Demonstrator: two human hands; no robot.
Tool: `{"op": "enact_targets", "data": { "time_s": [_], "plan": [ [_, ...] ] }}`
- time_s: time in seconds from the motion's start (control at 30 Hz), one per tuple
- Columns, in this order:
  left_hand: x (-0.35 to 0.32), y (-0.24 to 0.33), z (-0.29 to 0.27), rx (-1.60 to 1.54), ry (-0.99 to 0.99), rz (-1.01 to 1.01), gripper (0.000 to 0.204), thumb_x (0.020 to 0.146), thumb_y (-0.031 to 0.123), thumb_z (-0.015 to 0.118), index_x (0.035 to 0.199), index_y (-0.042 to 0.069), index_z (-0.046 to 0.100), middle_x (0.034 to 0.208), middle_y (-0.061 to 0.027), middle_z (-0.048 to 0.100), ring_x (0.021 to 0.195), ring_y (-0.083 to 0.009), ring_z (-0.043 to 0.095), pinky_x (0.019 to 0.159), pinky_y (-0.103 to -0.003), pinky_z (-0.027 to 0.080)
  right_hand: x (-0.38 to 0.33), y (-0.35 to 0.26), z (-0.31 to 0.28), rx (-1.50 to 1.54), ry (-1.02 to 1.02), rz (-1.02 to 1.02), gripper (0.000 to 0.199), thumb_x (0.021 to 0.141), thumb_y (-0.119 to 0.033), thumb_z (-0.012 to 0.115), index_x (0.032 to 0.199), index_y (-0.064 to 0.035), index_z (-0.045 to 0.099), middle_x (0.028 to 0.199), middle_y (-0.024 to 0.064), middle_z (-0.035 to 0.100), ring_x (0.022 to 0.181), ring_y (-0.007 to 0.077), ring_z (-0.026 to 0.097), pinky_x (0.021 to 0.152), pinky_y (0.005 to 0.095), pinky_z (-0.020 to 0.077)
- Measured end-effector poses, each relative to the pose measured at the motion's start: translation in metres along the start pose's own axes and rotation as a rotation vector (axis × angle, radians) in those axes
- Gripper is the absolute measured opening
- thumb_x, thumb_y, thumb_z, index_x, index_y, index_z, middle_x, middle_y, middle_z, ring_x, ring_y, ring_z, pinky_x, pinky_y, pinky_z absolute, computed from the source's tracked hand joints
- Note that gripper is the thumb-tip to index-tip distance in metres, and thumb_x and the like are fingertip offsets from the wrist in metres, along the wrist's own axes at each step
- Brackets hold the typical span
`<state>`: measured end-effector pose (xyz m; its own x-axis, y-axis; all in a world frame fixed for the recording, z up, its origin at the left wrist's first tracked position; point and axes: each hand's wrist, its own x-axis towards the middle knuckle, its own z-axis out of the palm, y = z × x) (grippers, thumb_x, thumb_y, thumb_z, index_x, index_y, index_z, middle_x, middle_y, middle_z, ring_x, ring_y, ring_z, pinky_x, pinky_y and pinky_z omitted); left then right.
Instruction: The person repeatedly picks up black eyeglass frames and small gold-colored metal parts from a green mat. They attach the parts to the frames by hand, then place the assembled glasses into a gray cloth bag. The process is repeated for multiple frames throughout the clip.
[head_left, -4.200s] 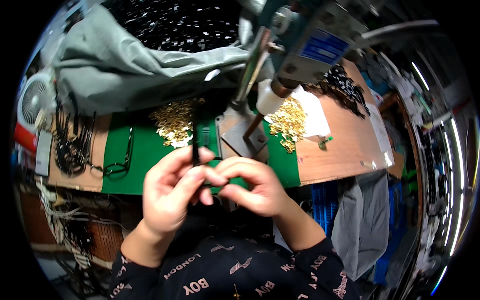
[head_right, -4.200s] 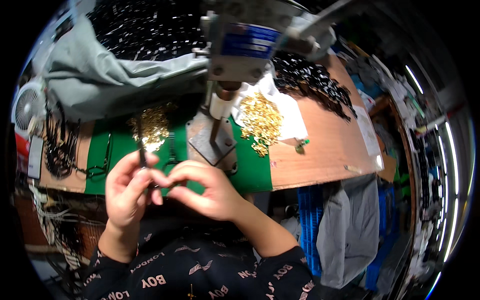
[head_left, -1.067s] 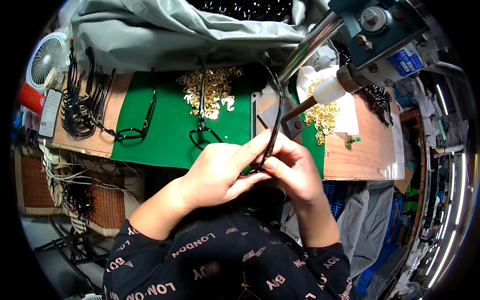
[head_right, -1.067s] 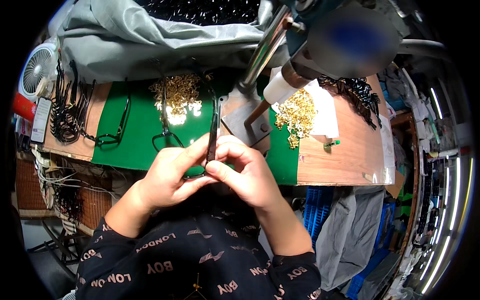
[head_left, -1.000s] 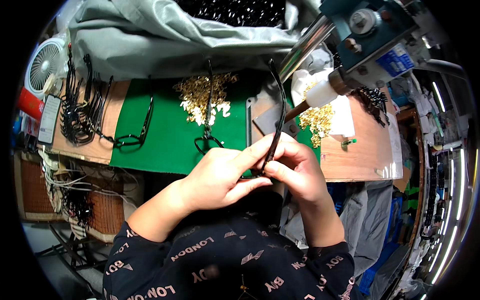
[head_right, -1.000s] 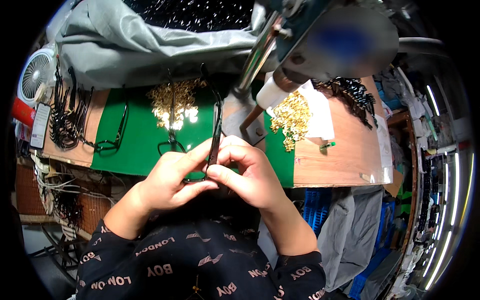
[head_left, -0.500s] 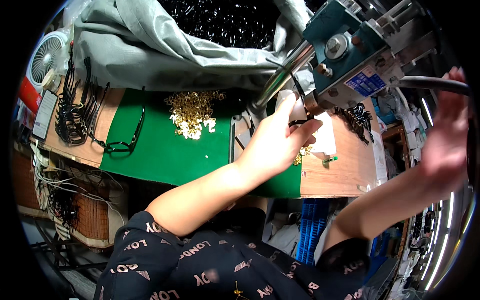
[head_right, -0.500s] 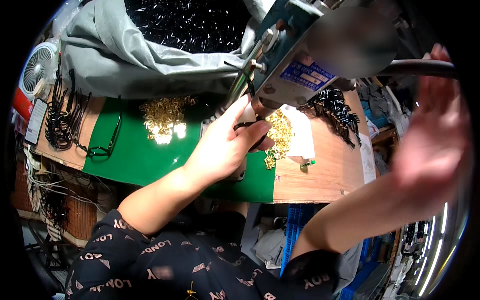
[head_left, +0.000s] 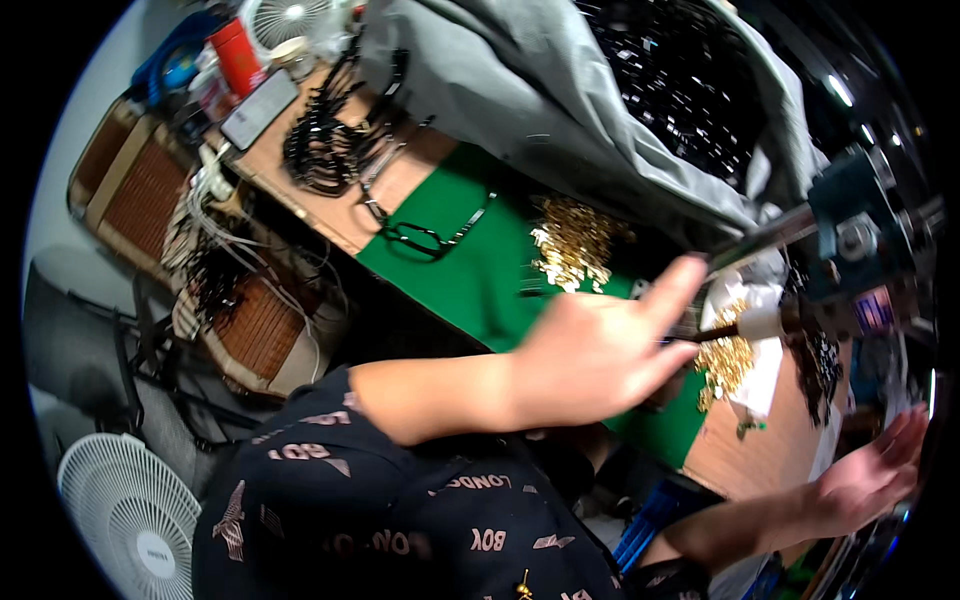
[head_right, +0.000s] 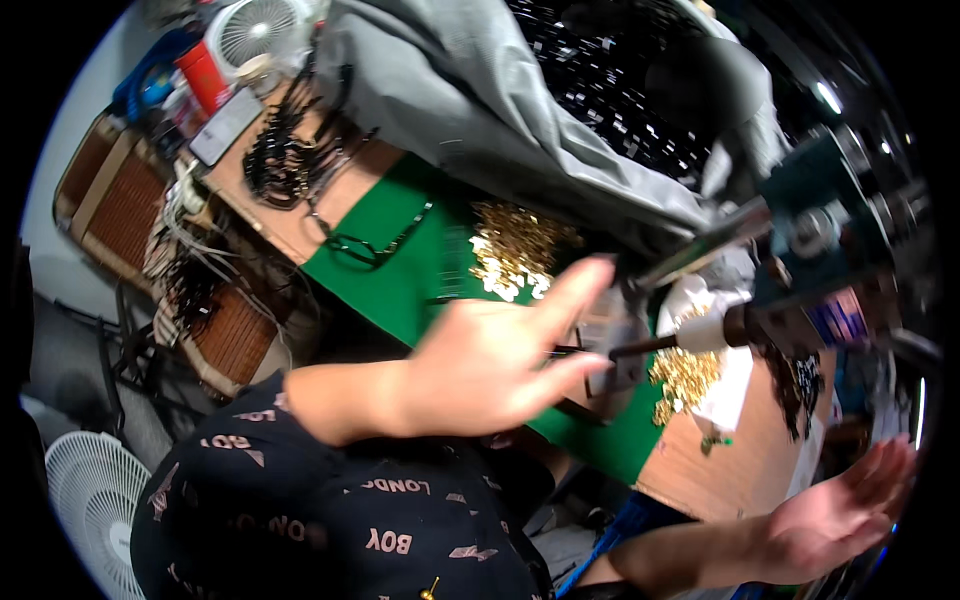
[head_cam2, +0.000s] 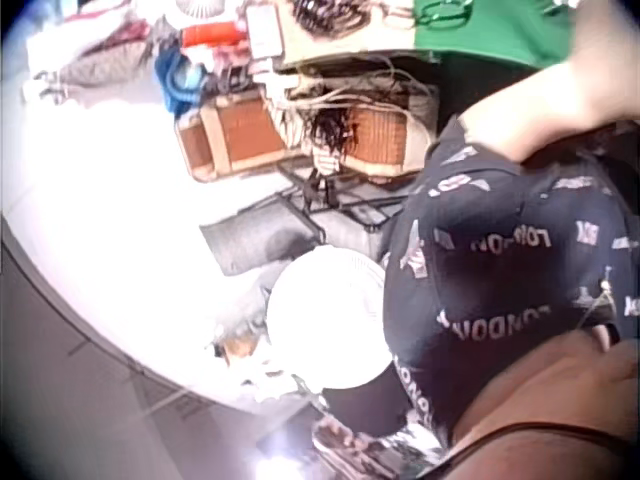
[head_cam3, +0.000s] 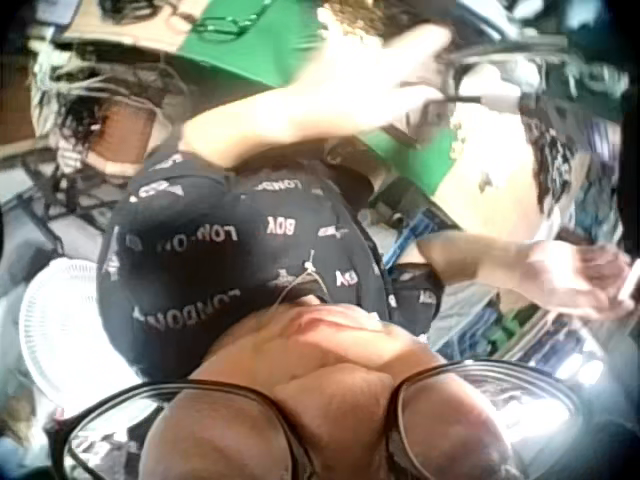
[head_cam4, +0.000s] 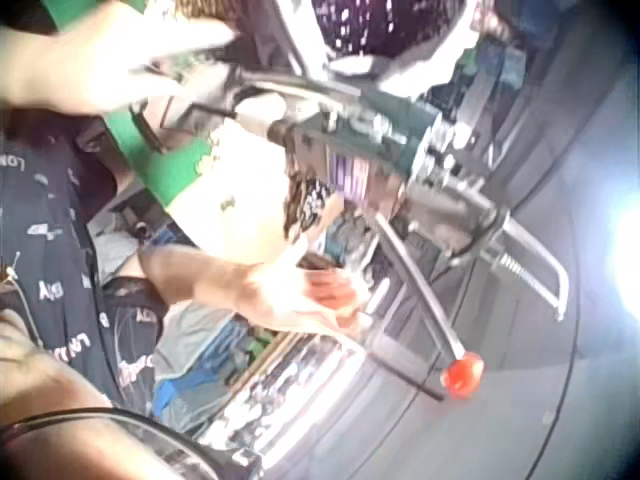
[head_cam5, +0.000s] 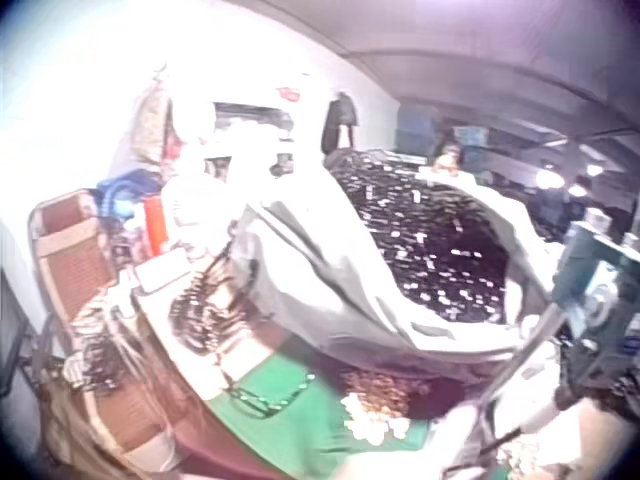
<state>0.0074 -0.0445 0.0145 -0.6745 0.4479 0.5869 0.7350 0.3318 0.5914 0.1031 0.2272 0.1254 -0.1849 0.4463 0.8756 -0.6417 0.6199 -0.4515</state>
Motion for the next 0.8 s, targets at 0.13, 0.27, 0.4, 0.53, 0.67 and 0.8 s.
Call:
{"op": "enact_targets", "data": {
  "time_s": [0.13, 0.27, 0.4, 0.53, 0.67, 0.8],
  "plan": [
    [-0.059, -0.037, -0.078, 0.132, -0.069, -0.576, 0.050, 0.083, 0.017, 0.065, 0.126, -0.002, 0.047, 0.072, -0.0146, 0.063, 0.058, -0.0218, 0.062, 0.056, -0.029, 0.049, -0.072, 0.039, -0.039, -0.221, -0.110, 0.401, 0.038, 0.095, -0.015, 0.043, 0.130, -0.0010, 0.041, 0.121, 0.0107, 0.054, 0.112, 0.0184, 0.050, 0.096, 0.0294, 0.0347],
    [-0.072, -0.055, -0.108, -0.087, -0.199, -0.712, 0.043, 0.082, 0.025, 0.063, 0.119, 0.002, 0.054, 0.067, -0.0102, 0.062, 0.054, -0.0202, 0.058, 0.054, -0.029, 0.046, -0.109, 0.045, -0.037, -0.087, -0.125, 0.619, 0.036, 0.094, -0.008, 0.044, 0.129, -0.0017, 0.040, 0.118, 0.0093, 0.053, 0.108, 0.0161, 0.049, 0.091, 0.0280, 0.0363],
    [-0.040, -0.101, -0.103, 0.416, -0.265, -0.250, 0.038, 0.071, 0.020, 0.071, 0.105, 0.005, 0.060, 0.086, -0.0117, 0.058, 0.084, -0.0280, 0.056, 0.074, -0.037, 0.045, -0.128, 0.038, -0.025, -0.025, -0.136, 0.630, 0.036, 0.091, -0.001, 0.043, 0.128, 0.0011, 0.041, 0.114, 0.0094, 0.053, 0.102, 0.0160, 0.050, 0.086, 0.0282, 0.0382],
    [0.050, -0.103, -0.064, 0.418, -0.037, 0.113, 0.030, 0.071, 0.014, 0.070, 0.098, 0.006, 0.059, 0.098, -0.0109, 0.052, 0.093, -0.0296, 0.051, 0.082, -0.039, 0.043, -0.149, 0.024, -0.023, -0.082, -0.183, 0.668, 0.035, 0.089, 0.000, 0.046, 0.123, 0.0025, 0.045, 0.109, 0.0091, 0.056, 0.096, 0.0149, 0.052, 0.080, 0.0264, 0.0399],
    [0.152, -0.099, 0.012, 0.291, 0.184, 0.265, 0.025, 0.081, 0.023, 0.063, 0.095, 0.002, 0.061, 0.092, -0.0141, 0.057, 0.090, -0.0309, 0.055, 0.081, -0.039, 0.045, -0.172, 0.001, 0.008, -0.070, -0.348, 0.761, 0.028, 0.086, 0.000, 0.051, 0.114, -0.0006, 0.050, 0.102, 0.0074, 0.057, 0.090, 0.0134, 0.054, 0.079, 0.0256, 0.0424],
    [0.196, -0.092, 0.098, 0.491, 0.155, 0.016, 0.043, 0.077, 0.041, 0.064, 0.098, 0.003, 0.061, 0.111, -0.0172, 0.052, 0.111, -0.0322, 0.046, 0.095, -0.045, 0.036, -0.181, -0.015, 0.036, 0.118, -0.400, 0.836, 0.032, 0.084, 0.005, 0.054, 0.115, -0.0009, 0.050, 0.104, 0.0077, 0.057, 0.093, 0.0147, 0.055, 0.085, 0.0257, 0.0422]
  ]
}}
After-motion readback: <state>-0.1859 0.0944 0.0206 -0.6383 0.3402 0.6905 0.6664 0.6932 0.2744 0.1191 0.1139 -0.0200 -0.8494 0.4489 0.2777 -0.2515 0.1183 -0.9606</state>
